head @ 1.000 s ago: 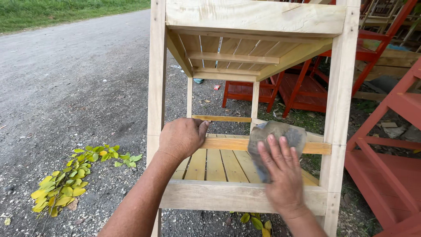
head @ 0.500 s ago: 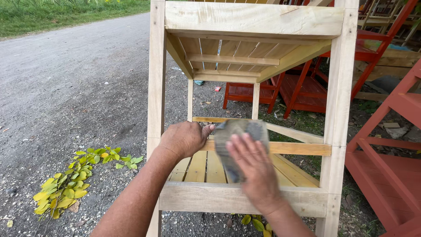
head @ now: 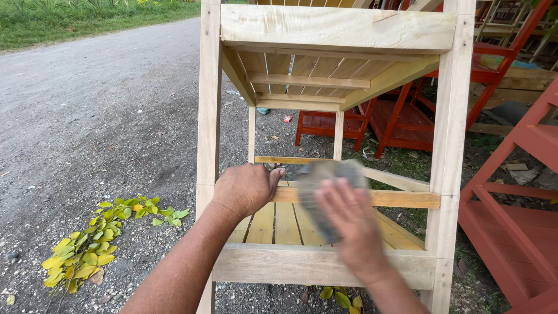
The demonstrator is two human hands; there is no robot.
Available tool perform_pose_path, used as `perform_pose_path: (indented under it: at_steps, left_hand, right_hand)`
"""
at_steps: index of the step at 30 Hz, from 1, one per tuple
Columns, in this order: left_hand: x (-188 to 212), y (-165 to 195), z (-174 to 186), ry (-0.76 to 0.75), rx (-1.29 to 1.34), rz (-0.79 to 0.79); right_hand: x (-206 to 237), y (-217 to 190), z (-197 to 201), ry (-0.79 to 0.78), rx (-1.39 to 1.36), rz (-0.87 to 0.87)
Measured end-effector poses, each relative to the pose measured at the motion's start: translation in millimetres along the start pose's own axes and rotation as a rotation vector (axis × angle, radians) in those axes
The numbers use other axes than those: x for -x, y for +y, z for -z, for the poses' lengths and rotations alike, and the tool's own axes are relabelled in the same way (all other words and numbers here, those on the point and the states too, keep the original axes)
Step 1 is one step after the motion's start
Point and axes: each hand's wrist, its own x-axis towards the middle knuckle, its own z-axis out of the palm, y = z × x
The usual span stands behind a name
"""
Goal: The person sands the frame and shelves of a wooden shelving unit using a sanding block. They work on vertical posts, horizontal supports, and shelf edges, moving the block back and forth to smooth the surfaces.
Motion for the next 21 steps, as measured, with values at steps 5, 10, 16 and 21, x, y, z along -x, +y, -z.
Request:
perform_pose_path:
  at_steps: [5,10,16,21]
  left_hand:
    - [-1,4,-1,-0.057,0.024,0.071]
    - [-9,1,-1,-0.083,0.024,0.064]
    - [-6,-1,2,-0.091,0.075,0.058]
    - [0,4,3,-0.037,0.074,0.069]
  right_hand:
    - [27,49,37,0.159,0.094,-0.386]
    - [14,8,0,0.063,0.034,-0.252]
    - [16,35,25,-0.049,0.125,0.048]
    - [23,60,49,-0.034,0.086,-0.062]
